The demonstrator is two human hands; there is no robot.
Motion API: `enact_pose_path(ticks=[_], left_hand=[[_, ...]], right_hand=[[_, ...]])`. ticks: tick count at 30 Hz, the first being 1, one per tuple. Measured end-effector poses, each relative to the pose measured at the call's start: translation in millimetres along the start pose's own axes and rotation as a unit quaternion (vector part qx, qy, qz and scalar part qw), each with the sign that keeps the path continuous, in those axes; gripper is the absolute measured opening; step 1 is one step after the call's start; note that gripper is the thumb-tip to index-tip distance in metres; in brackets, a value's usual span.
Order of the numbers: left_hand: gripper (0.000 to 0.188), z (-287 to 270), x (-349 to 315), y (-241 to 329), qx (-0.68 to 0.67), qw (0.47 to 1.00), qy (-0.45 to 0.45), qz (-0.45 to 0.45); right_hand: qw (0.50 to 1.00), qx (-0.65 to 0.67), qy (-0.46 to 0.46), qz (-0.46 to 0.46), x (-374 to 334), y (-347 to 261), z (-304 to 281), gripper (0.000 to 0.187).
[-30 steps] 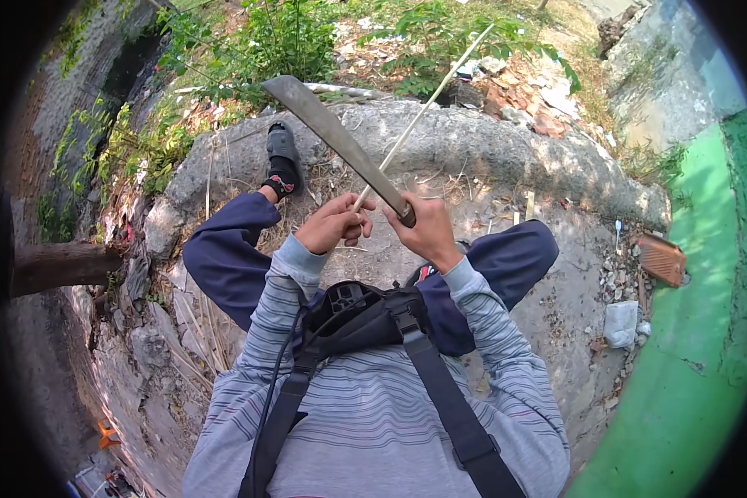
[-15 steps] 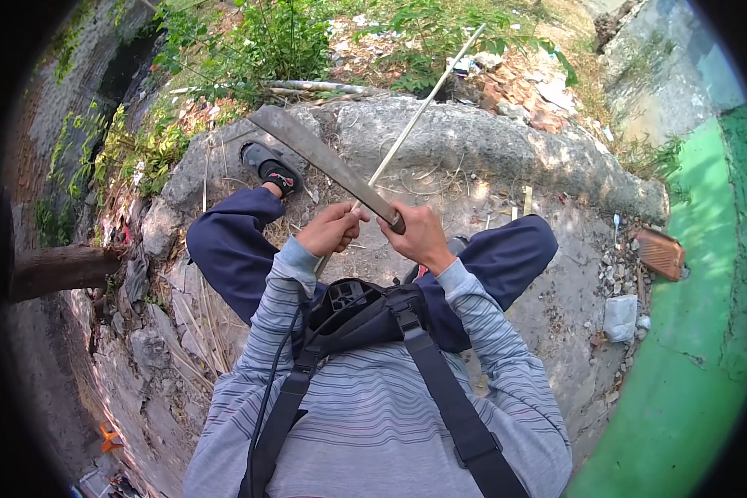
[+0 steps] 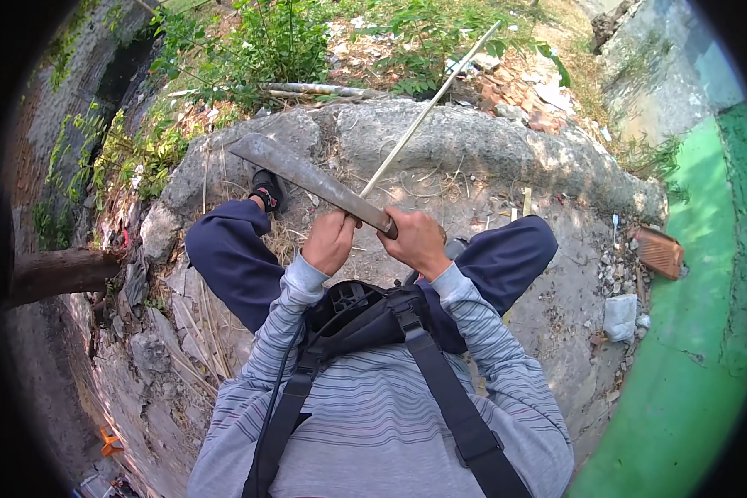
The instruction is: The person whittles a thin bamboo strip using a machete while seated outdoors.
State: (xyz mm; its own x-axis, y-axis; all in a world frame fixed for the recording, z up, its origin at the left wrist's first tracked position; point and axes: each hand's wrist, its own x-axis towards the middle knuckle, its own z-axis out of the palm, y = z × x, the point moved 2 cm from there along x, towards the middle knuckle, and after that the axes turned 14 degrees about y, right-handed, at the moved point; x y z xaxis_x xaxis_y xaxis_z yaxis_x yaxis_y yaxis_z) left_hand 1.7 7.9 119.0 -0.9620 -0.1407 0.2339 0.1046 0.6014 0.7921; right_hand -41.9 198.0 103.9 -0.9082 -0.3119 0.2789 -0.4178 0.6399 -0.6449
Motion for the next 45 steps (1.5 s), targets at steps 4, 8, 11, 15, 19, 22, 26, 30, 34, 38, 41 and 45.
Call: enact_pose_path(ticks=[4, 8, 11, 15, 19, 22, 26, 30, 34, 38, 41, 45], left_hand=[[0.025, -10, 6, 11, 0.028, 0.998, -0.044, 0.032], [0.022, -13, 6, 17, -0.011, 0.996, 0.007, 0.088], [0.018, -7, 4, 5, 0.033, 0.998, -0.012, 0.055], [0.015, -9, 9, 11, -0.02, 0.999, -0.034, -0.028], [0.024, -15, 13, 10, -0.129, 0.961, -0.122, -0.21], [0.026, -19, 8, 11, -0.13, 0.969, -0.117, -0.174], [0.024, -10, 4, 14, -0.046, 0.986, -0.089, -0.134], [0.024, -9, 3, 13, -0.047, 0.992, -0.039, -0.106], [0.022, -22, 0, 20, -0.028, 0.994, -0.04, -0.095], [0.021, -14, 1, 15, 0.001, 0.998, -0.01, -0.066], [0.02, -16, -3, 19, -0.01, 0.998, -0.004, -0.058], [0.02, -23, -5, 24, 0.001, 0.998, -0.016, -0.066]], right_hand=[[1.0, -0.004, 0.001, 0.006, 1, -5, 0, 0.025], [1.0, 0.004, 0.019, 0.012, -1, -7, -2, 0.024], [1.0, 0.022, 0.017, 0.013, -2, -11, 1, 0.023], [1.0, 0.008, 0.006, 0.02, 3, -10, -5, 0.024], [1.0, -0.002, 0.0, 0.017, 4, -7, -6, 0.024], [0.999, 0.009, 0.031, 0.025, 5, 2, -6, 0.022], [0.997, 0.008, 0.022, 0.073, 4, 4, 0, 0.024], [0.998, -0.035, 0.002, 0.043, 9, -5, -5, 0.024], [0.994, -0.002, 0.035, 0.108, 28, 19, -13, 0.023], [0.999, -0.01, 0.016, 0.035, 12, 7, 6, 0.026], [0.999, -0.021, 0.016, 0.03, 18, 10, -1, 0.026], [0.997, -0.022, 0.034, 0.07, 37, 30, -9, 0.024]])
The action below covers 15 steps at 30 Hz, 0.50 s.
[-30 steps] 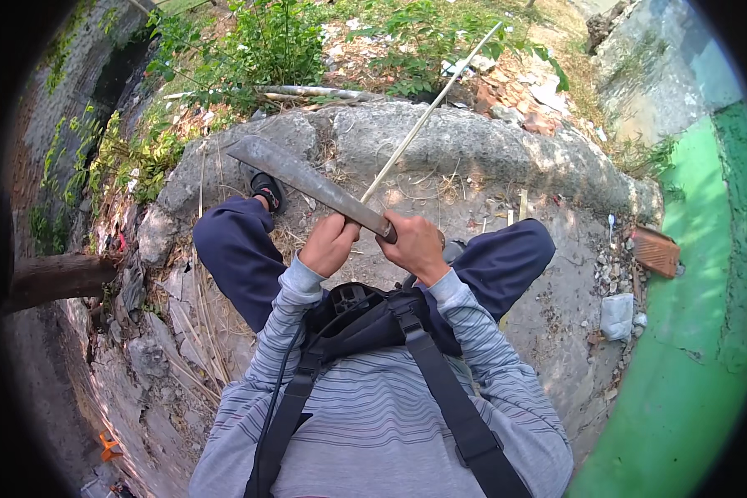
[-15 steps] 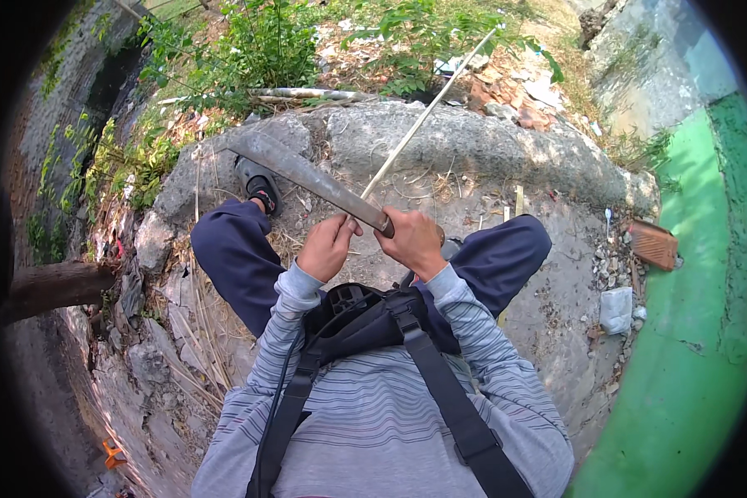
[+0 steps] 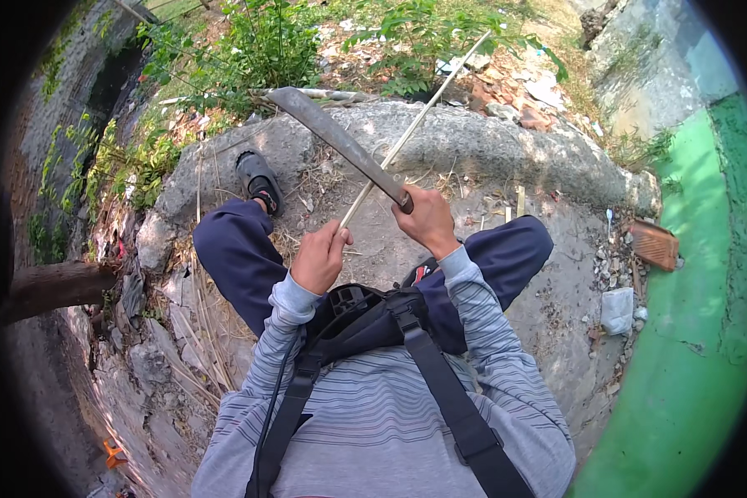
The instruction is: The person whittles a thin bamboo strip using a machete while seated outdoors.
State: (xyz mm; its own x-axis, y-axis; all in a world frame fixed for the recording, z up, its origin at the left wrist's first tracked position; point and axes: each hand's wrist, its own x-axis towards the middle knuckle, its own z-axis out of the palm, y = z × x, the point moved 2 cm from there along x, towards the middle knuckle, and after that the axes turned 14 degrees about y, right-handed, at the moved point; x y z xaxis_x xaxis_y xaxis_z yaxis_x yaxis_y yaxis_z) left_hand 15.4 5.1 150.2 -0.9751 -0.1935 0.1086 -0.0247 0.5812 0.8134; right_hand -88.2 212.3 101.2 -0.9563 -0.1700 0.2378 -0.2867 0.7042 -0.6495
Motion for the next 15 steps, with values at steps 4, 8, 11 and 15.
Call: enact_pose_path(ticks=[4, 8, 11, 15], left_hand=[[0.02, -7, -2, -5, 0.006, 1.0, -0.01, -0.022], [0.019, -6, -4, 0, 0.008, 1.0, -0.001, -0.006], [0.02, -10, -6, 0, 0.005, 1.0, -0.01, -0.004], [0.019, -15, -4, -3, 0.019, 1.0, -0.004, 0.005]], right_hand=[[1.0, 0.01, -0.005, 0.006, -8, -6, 5, 0.023], [1.0, 0.008, -0.005, -0.005, -1, -3, -5, 0.022], [1.0, 0.005, 0.009, 0.0, 2, 4, -7, 0.022], [0.995, 0.077, 0.036, -0.045, -9, -14, 2, 0.021]])
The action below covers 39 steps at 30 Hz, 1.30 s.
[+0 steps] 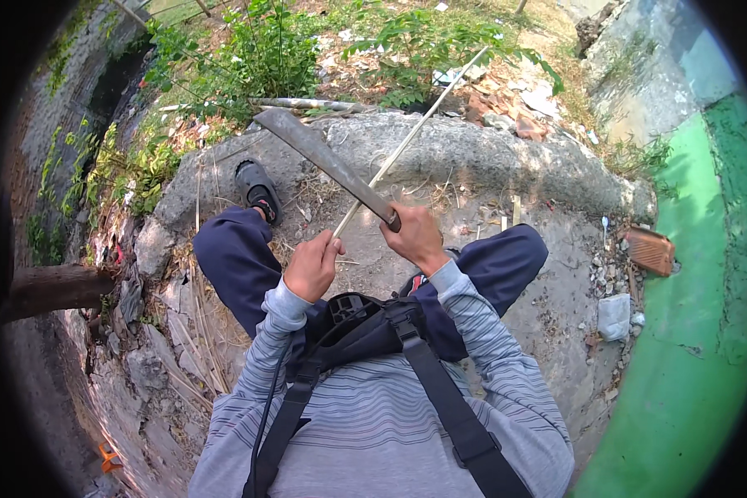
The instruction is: The person whittles a thin bamboo strip using a machete while seated outdoors.
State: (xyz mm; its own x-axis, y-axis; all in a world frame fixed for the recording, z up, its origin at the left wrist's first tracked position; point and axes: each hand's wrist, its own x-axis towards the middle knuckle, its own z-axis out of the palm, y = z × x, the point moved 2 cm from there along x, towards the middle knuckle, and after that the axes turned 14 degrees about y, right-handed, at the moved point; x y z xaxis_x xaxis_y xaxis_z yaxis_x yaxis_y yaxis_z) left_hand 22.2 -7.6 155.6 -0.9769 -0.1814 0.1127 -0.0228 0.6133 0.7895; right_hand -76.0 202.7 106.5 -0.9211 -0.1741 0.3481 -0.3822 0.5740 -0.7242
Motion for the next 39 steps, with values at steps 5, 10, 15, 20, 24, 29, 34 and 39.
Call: enact_pose_path(ticks=[5, 10, 15, 20, 24, 29, 34, 39], left_hand=[[0.019, -15, -9, 6, -0.003, 1.0, -0.026, -0.014], [0.019, -17, -10, -10, 0.008, 1.0, -0.002, -0.016], [0.02, -24, -17, -6, -0.003, 1.0, -0.004, -0.002], [0.018, -26, -20, -11, 0.015, 0.998, -0.036, -0.053], [0.02, -20, -22, -22, 0.003, 1.0, 0.008, 0.006], [0.021, -57, -48, -29, -0.018, 0.998, -0.045, -0.035], [0.025, -48, -32, -29, -0.022, 0.995, -0.081, -0.059], [0.027, -32, -18, -31, -0.047, 0.995, -0.076, -0.046]], right_hand=[[0.997, -0.07, -0.009, 0.002, 10, 17, -3, 0.022], [0.999, -0.041, -0.013, -0.016, 2, 1, 15, 0.022], [0.996, -0.084, -0.021, -0.004, 8, 2, 9, 0.026], [0.995, -0.097, -0.016, -0.003, 5, 12, 16, 0.027], [0.993, -0.096, -0.066, -0.028, -3, 1, 26, 0.028], [0.994, -0.087, 0.018, 0.061, 40, 59, -6, 0.026], [0.998, -0.042, -0.003, 0.036, 13, 44, 11, 0.024], [0.994, -0.013, -0.109, -0.004, -26, -13, 31, 0.023]])
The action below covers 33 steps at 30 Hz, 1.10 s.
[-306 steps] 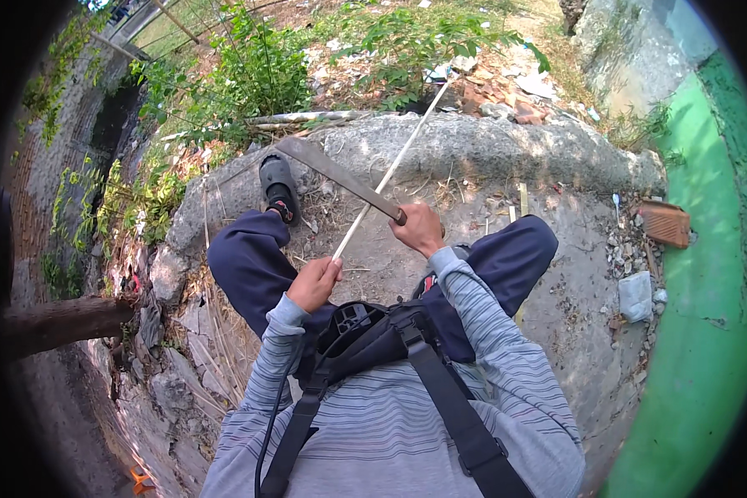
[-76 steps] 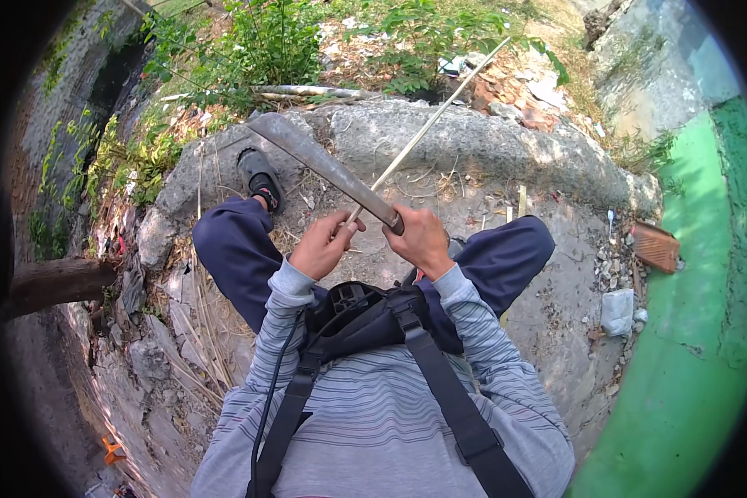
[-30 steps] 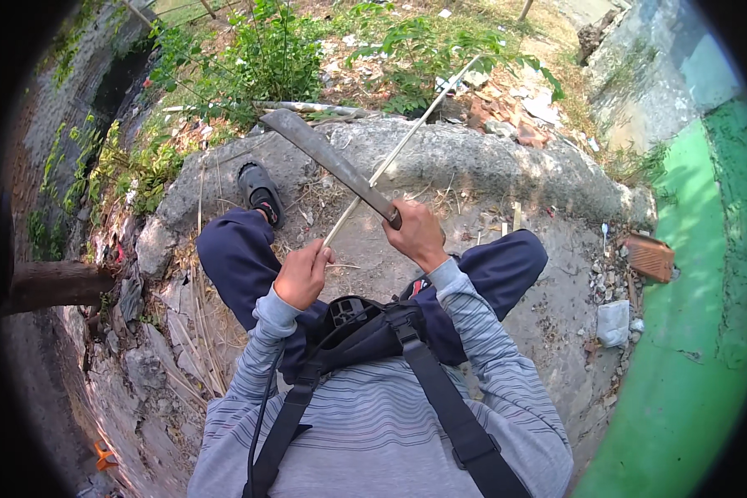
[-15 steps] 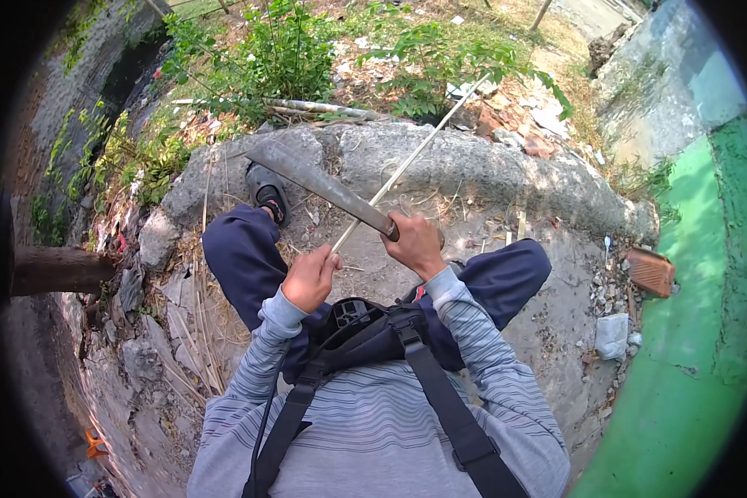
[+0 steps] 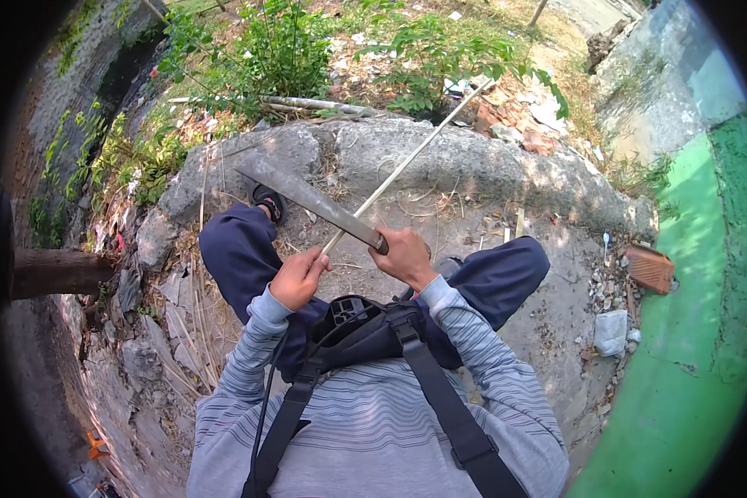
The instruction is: The person whittles a thin bamboo strip using a machete while seated outdoors.
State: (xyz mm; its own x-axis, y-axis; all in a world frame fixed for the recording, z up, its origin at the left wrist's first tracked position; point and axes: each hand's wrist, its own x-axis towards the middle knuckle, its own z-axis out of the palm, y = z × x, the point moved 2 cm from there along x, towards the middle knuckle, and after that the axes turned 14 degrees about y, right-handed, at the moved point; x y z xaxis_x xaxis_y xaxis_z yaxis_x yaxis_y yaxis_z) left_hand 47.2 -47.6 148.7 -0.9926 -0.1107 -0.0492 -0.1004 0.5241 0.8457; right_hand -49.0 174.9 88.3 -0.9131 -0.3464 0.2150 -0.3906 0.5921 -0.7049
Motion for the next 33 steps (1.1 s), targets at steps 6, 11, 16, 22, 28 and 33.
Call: enact_pose_path(ticks=[6, 11, 16, 22, 28, 33], left_hand=[[0.028, 2, 0, -3, 0.007, 1.0, 0.022, 0.018], [0.025, -2, -2, -9, 0.006, 1.0, 0.02, -0.001], [0.027, -2, -5, -3, -0.011, 0.999, 0.031, 0.021], [0.027, -17, -15, -12, 0.024, 0.998, -0.024, -0.044], [0.027, -11, -12, -10, 0.001, 1.0, 0.002, 0.01], [0.027, -34, -38, -13, 0.02, 0.998, -0.03, -0.054]], right_hand=[[0.999, -0.033, 0.028, 0.007, 18, 19, -5, 0.023], [0.997, -0.073, 0.008, -0.016, 19, 11, -5, 0.024], [0.997, -0.068, 0.029, -0.027, 12, -2, -1, 0.023], [0.995, -0.082, 0.052, 0.008, 27, 34, -4, 0.024], [0.998, -0.048, 0.025, -0.013, 14, 15, 2, 0.024], [0.99, -0.067, 0.098, 0.08, 47, 68, -31, 0.02]])
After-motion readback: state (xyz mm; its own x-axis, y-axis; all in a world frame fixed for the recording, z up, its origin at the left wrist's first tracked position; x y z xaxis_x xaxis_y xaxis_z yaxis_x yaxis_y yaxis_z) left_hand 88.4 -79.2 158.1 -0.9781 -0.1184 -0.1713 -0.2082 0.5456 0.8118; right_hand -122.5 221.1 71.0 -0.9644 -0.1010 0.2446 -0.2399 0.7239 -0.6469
